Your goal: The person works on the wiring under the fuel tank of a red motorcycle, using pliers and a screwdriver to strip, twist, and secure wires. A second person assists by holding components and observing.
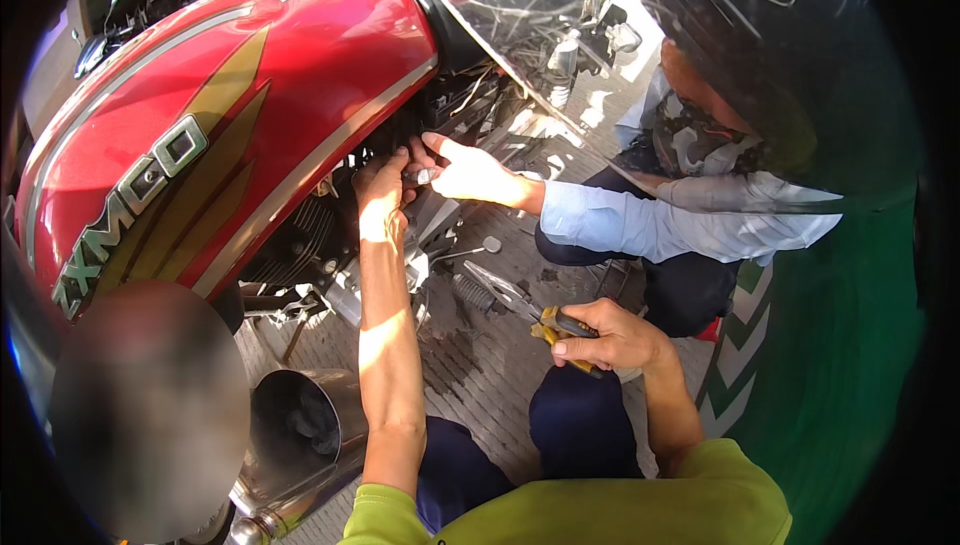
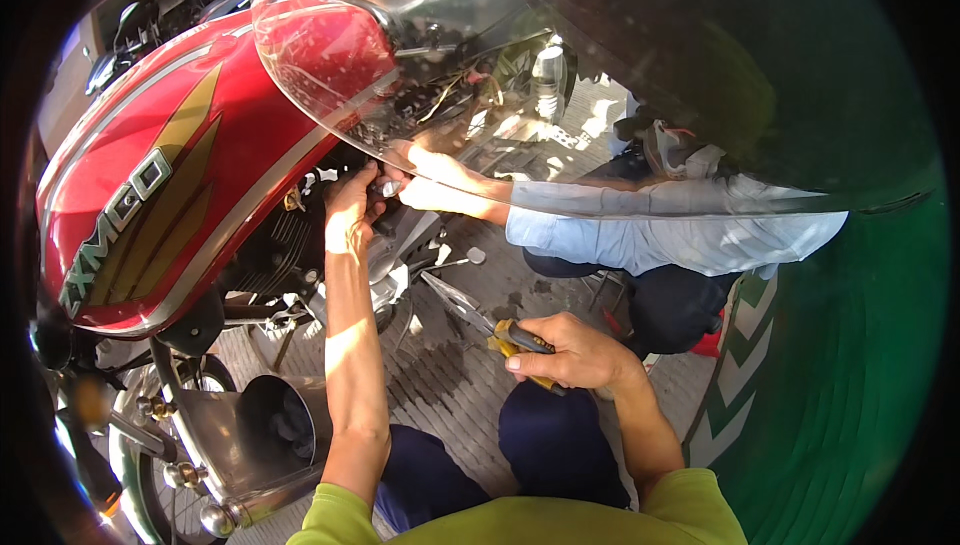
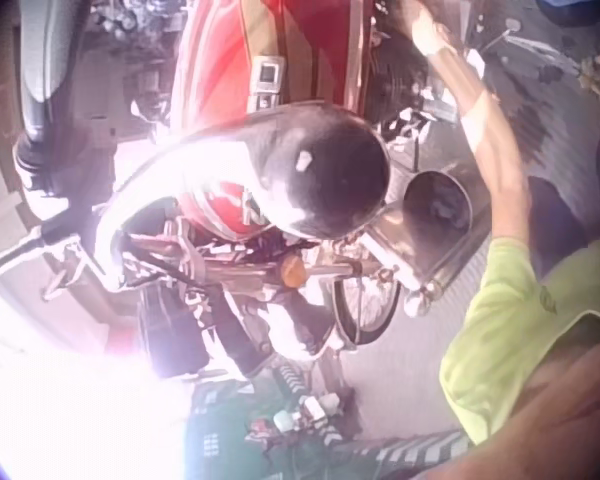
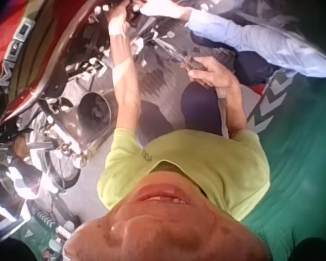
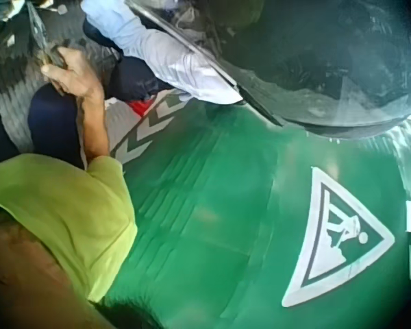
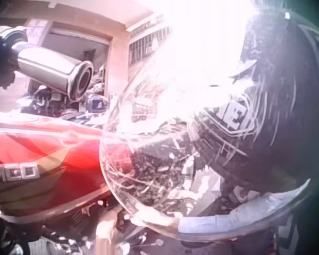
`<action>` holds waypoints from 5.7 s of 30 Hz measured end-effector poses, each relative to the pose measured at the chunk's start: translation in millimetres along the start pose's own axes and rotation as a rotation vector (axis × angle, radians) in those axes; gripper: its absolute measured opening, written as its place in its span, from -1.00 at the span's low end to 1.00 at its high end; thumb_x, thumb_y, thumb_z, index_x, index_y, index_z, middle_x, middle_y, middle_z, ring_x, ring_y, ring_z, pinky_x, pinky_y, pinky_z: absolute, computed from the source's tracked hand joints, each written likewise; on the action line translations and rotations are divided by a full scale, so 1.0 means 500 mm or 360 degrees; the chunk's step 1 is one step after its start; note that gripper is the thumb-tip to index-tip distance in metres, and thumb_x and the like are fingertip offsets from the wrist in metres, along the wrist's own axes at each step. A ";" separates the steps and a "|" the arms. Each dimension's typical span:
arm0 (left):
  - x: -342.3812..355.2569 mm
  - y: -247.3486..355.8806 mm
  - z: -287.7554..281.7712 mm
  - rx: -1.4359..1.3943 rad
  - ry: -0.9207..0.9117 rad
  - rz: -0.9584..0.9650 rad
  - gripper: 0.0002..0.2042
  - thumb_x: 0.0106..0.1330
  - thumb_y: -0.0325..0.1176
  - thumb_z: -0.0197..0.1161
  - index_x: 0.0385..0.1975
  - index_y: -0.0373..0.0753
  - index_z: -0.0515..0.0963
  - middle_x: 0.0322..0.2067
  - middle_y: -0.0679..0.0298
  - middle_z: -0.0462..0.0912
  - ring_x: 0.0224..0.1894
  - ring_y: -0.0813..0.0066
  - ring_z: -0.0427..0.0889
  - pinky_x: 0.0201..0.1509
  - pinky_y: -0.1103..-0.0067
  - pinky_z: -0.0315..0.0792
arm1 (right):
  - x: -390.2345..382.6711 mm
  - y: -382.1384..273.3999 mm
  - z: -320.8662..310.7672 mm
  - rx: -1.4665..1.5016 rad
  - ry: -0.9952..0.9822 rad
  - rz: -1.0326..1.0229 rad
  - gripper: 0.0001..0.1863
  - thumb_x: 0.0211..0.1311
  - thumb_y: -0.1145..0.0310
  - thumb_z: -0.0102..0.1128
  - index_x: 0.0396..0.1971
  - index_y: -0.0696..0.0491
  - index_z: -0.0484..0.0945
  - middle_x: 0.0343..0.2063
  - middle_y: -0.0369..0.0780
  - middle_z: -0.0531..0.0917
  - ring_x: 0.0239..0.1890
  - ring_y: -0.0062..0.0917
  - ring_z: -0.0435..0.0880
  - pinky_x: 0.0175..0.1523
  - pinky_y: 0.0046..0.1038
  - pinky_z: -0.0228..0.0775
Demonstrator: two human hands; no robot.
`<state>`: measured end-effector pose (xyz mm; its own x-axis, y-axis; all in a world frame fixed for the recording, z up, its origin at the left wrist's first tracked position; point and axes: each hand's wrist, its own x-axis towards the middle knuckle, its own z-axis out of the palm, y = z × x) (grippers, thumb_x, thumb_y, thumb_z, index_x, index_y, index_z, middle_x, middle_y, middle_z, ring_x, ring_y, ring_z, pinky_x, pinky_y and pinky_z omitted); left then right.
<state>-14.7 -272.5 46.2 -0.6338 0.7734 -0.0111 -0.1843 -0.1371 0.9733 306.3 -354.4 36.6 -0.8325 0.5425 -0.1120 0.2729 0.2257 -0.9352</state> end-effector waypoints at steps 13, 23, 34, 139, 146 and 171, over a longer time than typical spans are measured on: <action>-0.025 -0.006 0.017 -0.0517 -0.0102 -0.0038 -0.91 0.20 -0.43 0.27 -0.40 -0.29 0.55 -0.52 0.23 0.65 -0.54 0.55 0.58 -0.55 0.70 0.41 | 0.111 0.253 -0.022 -0.0738 -0.0312 0.0430 -0.58 0.03 0.10 0.25 -0.41 0.23 0.58 -0.57 -0.09 0.61 -0.44 -0.38 0.59 -0.27 -0.32 0.35; -0.084 0.024 0.021 0.0270 -0.0176 0.0669 -0.54 -0.06 -0.30 0.53 -0.26 -0.45 0.49 -0.41 0.18 0.60 -0.34 0.52 0.55 -0.18 0.63 0.38 | 0.077 0.443 0.140 -0.1253 -0.0083 0.0917 -0.59 0.09 0.20 0.10 -0.20 0.25 0.54 -0.20 0.08 0.61 -0.09 -0.07 0.61 0.00 -0.18 0.43; -0.049 -0.026 0.080 0.0749 -0.0029 0.1187 -0.72 0.18 -0.26 0.34 -0.59 -0.39 0.57 -0.76 0.28 0.53 -0.69 0.64 0.44 -0.54 0.61 0.29 | 0.116 0.740 0.142 -0.1433 0.0556 0.1145 -0.63 0.16 0.25 0.04 -0.17 0.23 0.50 -0.26 0.08 0.61 -0.16 -0.09 0.64 -0.09 -0.18 0.50; 0.023 -0.505 0.369 0.2009 -0.0529 0.1401 -0.93 0.17 -0.50 0.32 -0.41 -0.36 0.61 -0.62 0.25 0.56 -0.61 0.62 0.48 -0.55 0.69 0.31 | 0.506 1.393 -0.422 -0.1565 0.0796 0.0326 -0.88 -0.06 0.51 0.09 -0.55 0.14 0.63 -0.41 0.00 0.65 -0.31 -0.13 0.66 -0.19 -0.15 0.51; -0.032 -0.607 0.330 0.1797 -0.0982 0.0963 -0.91 0.06 -0.56 0.35 -0.46 -0.36 0.58 -0.70 0.17 0.44 -0.71 0.33 0.39 -0.60 0.50 0.26 | 0.511 1.360 -0.380 -0.1729 0.0715 0.0391 -0.85 -0.04 0.44 0.11 -0.55 0.08 0.67 -0.37 -0.10 0.68 -0.22 -0.24 0.65 -0.17 -0.28 0.53; 0.024 -0.662 0.311 0.1848 -0.0980 0.0843 -0.91 0.11 -0.51 0.31 -0.43 -0.37 0.57 -0.63 0.09 0.46 -0.65 0.15 0.44 -0.53 0.44 0.29 | 0.494 1.418 -0.369 -0.0666 0.1798 0.0614 -0.87 -0.04 0.41 0.19 -0.51 0.09 0.68 -0.52 -0.07 0.66 -0.40 -0.22 0.67 -0.21 -0.26 0.49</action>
<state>155.5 -121.7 -240.4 0.0477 0.9752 0.2160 0.8725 -0.1459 0.4663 383.1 89.1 -592.3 0.1531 0.9700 0.1887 0.7088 0.0252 -0.7049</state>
